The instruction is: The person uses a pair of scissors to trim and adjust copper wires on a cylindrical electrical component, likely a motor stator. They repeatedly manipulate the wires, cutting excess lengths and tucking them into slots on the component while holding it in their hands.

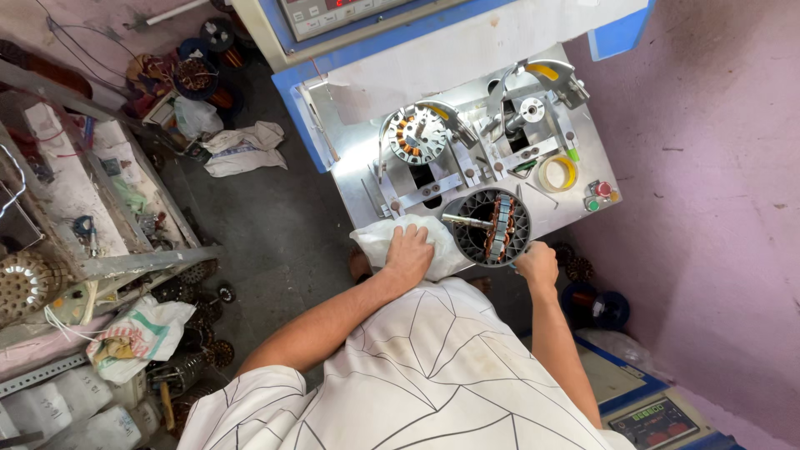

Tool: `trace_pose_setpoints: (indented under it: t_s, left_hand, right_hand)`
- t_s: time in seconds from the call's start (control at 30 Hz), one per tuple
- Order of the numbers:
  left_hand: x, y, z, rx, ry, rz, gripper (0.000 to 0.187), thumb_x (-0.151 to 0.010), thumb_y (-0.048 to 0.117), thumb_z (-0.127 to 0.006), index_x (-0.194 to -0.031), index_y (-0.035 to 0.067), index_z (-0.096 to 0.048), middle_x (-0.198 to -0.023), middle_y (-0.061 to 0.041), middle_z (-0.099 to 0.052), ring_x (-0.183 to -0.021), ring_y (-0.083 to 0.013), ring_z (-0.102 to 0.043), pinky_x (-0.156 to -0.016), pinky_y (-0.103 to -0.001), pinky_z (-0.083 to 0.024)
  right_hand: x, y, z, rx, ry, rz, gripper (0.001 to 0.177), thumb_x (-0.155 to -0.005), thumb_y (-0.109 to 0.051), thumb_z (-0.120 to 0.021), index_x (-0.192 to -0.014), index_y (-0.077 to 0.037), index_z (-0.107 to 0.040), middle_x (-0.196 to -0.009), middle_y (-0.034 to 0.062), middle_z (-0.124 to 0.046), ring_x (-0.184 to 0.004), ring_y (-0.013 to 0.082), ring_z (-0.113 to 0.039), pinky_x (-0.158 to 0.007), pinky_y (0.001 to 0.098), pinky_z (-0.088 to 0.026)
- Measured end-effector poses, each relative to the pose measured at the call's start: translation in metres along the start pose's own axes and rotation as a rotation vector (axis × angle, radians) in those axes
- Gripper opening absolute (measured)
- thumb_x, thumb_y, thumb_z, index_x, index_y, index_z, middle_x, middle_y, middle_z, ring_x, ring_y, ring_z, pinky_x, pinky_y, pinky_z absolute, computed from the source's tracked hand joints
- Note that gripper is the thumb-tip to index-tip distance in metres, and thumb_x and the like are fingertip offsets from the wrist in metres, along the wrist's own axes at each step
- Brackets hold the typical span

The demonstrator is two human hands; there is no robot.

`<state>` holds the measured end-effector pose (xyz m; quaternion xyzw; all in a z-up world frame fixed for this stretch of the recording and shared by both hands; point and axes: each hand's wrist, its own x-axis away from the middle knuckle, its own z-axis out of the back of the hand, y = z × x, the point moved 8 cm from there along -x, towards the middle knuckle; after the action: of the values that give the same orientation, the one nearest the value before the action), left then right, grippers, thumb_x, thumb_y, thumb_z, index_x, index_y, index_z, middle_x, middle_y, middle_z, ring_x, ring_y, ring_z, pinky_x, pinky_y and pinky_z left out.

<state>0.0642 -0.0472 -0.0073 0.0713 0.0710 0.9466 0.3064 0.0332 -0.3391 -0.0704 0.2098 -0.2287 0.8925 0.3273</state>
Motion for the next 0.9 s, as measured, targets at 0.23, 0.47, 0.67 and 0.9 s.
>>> trace_pose_setpoints:
  t_s: [0.23,0.47,0.67,0.9]
  left_hand:
    - [0.008,-0.006,0.011,0.165,0.156,-0.128,0.007,-0.079,0.012,-0.069,-0.075,0.012,-0.075,-0.096,-0.006,-0.060,-0.099,-0.0250,-0.055,-0.084,-0.040,-0.041]
    - [0.024,-0.021,0.077,0.842,0.319,-0.014,0.007,-0.088,0.006,-0.070,-0.088,0.000,-0.072,-0.092,-0.010,-0.066,-0.084,-0.0282,-0.064,-0.073,-0.040,-0.052]
    - [0.016,-0.044,0.087,1.813,0.174,0.260,0.019,-0.098,0.004,-0.069,-0.114,-0.005,-0.071,-0.087,-0.011,-0.073,-0.073,-0.0157,-0.073,-0.064,-0.030,-0.062]
    - [0.010,-0.056,0.179,1.795,0.346,0.039,0.021,-0.105,0.004,-0.066,-0.123,-0.006,-0.071,-0.098,-0.008,-0.066,-0.085,-0.0152,-0.072,-0.076,-0.029,-0.063]
  right_hand:
    - [0.004,0.027,-0.009,-0.350,-0.032,-0.072,0.014,-0.089,-0.007,-0.071,-0.099,-0.002,-0.078,-0.076,0.0126,-0.076,-0.065,0.0202,-0.072,-0.046,0.0311,-0.044]
    - [0.048,0.024,0.011,-0.803,-0.021,-0.044,0.017,-0.089,-0.006,-0.070,-0.103,0.004,-0.066,-0.084,0.0123,-0.075,-0.066,0.0174,-0.074,-0.039,0.0253,-0.035]
    - [0.127,-0.010,0.068,-1.348,0.078,0.278,0.030,-0.093,-0.016,-0.082,-0.106,0.003,-0.064,-0.082,0.0101,-0.067,-0.061,0.0173,-0.064,-0.045,0.0241,-0.040]
    - [0.223,-0.103,0.090,-1.274,-0.105,0.691,0.053,-0.083,-0.026,-0.088,-0.120,0.007,-0.067,-0.085,0.0068,-0.064,-0.068,0.0130,-0.062,-0.057,0.0245,-0.049]
